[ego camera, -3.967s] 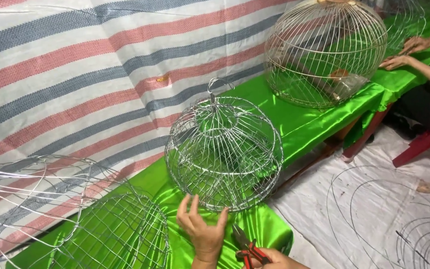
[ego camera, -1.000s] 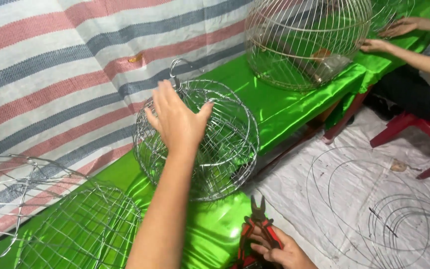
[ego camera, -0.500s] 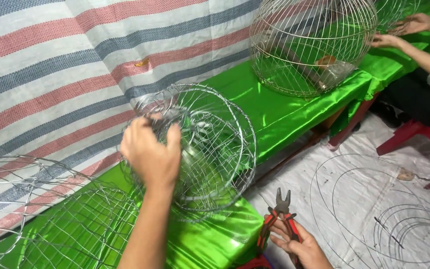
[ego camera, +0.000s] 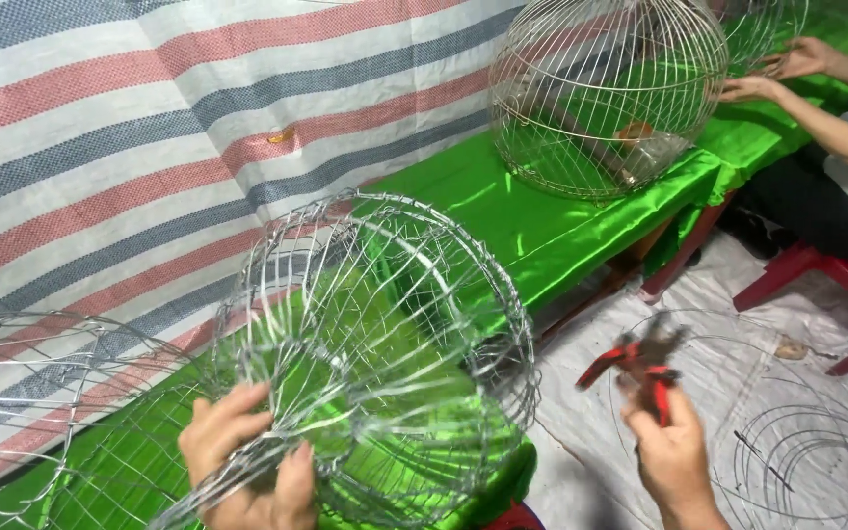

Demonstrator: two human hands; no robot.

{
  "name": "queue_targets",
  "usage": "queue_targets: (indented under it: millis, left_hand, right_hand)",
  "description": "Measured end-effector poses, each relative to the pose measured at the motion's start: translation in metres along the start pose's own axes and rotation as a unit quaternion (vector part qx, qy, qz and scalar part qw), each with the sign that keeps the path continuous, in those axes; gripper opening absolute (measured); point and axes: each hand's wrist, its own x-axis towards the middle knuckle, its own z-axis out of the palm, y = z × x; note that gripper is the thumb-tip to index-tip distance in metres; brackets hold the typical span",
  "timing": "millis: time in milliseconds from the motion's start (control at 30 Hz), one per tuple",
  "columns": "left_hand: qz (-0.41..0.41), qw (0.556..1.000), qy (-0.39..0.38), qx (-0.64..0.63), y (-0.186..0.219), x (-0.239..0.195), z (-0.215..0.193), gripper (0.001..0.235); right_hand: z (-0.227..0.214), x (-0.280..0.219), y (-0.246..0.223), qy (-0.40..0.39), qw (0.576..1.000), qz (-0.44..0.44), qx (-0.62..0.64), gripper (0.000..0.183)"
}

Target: Using pliers to trim and detail wire mesh birdcages to finalize their shape and remove excess wire.

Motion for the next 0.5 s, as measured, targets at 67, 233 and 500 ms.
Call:
queue_targets:
  millis: [67, 233, 500]
  left_hand:
    - [-0.038, 0.998, 0.022, -0.039, -0.011, -0.011, -0.008, 0.035]
    - [0.002, 0.998, -0.01, -0.064, -0.05, -0.015, -0.028, 0.035]
    - [0.16, 0.964, -0.18, -0.11, -0.224, -0.03, -0.095, 0.066]
  right_hand:
    - [0.019, -0.008, -0.047, 0.06, 0.987, -0.088, 0.123, 0.07]
    - [0.036, -0.007, -0.112, 0.025, 0.97, 0.131, 0.204, 0.075]
    - [0.008, 0.012, -0.026, -0.106, 0.984, 0.073, 0.127, 0.083]
